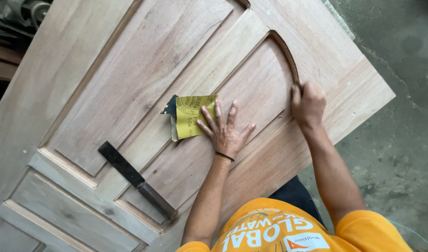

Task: The person sands the curved edge of a wooden door panel using a sanding block and sandpaper. They then switch to a metal scraper tool to smooth the same curved area, followed by further sanding with a small piece of sandpaper.

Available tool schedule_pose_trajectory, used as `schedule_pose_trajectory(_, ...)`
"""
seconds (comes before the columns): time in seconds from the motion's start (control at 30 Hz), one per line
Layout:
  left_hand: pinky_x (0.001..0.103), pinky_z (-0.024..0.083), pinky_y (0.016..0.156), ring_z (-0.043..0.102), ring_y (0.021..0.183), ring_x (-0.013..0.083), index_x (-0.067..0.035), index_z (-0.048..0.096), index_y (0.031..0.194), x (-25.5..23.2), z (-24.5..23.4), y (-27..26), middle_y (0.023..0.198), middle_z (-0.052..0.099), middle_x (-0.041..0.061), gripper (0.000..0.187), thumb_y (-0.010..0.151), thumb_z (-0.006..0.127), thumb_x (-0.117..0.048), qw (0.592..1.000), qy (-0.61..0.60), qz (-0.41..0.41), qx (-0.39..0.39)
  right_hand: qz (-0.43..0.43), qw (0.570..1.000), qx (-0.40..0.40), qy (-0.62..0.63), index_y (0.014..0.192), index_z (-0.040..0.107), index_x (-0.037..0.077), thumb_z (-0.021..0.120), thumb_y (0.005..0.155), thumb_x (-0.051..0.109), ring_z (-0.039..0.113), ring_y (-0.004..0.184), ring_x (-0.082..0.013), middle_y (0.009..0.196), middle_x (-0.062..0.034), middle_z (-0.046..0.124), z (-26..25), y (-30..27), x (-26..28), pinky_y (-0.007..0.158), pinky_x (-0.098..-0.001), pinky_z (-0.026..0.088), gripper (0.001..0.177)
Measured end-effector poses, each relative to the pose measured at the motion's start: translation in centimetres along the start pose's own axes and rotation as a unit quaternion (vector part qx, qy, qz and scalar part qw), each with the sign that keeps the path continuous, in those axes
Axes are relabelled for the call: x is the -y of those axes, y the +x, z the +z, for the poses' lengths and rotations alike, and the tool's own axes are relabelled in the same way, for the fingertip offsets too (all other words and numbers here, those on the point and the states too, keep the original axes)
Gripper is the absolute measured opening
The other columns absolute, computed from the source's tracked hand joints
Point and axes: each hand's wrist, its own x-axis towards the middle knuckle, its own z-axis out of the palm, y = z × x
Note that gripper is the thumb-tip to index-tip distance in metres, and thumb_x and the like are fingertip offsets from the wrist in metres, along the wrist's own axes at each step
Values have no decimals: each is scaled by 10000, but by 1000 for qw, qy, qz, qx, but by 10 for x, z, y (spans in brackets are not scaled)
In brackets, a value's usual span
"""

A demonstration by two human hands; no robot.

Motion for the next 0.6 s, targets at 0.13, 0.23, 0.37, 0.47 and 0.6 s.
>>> schedule_pose_trajectory(0.13,649,39,917,59,1239,482,-305,339,1249,1,2,2,1353,188,132,792,570,625,-597,1000,5,-6,5,-84,996,-43,-4,693,524,87,693,783,200,542,600,-288,625,-95,497,25,80,17,537,-364,437,222)
schedule_pose_trajectory(0.23,651,37,920,54,1242,481,-314,336,1250,1,1,-1,1358,180,126,788,572,618,-601,1000,-8,-7,10,-97,994,-41,29,735,540,90,706,759,211,560,612,-307,635,-109,515,28,90,22,514,-393,437,207)
schedule_pose_trajectory(0.37,656,41,918,88,1235,486,-303,352,1242,1,0,1,1345,213,138,775,574,616,-595,1000,-5,-4,6,-63,998,-10,3,725,524,74,677,810,207,558,624,-297,645,-106,503,4,38,6,523,-370,440,220)
schedule_pose_trajectory(0.47,661,44,915,93,1233,487,-303,352,1241,0,-2,2,1344,217,139,769,577,613,-592,1000,-8,-6,3,-62,998,-6,-6,720,519,95,682,811,219,557,624,-270,646,-75,493,13,43,-4,530,-336,444,225)
schedule_pose_trajectory(0.6,672,54,912,46,1251,446,-341,339,1251,2,-3,2,1380,163,87,809,555,623,-640,997,6,-33,68,-103,994,19,34,750,483,34,572,896,202,493,534,-296,662,-137,510,25,115,37,451,-395,358,240)
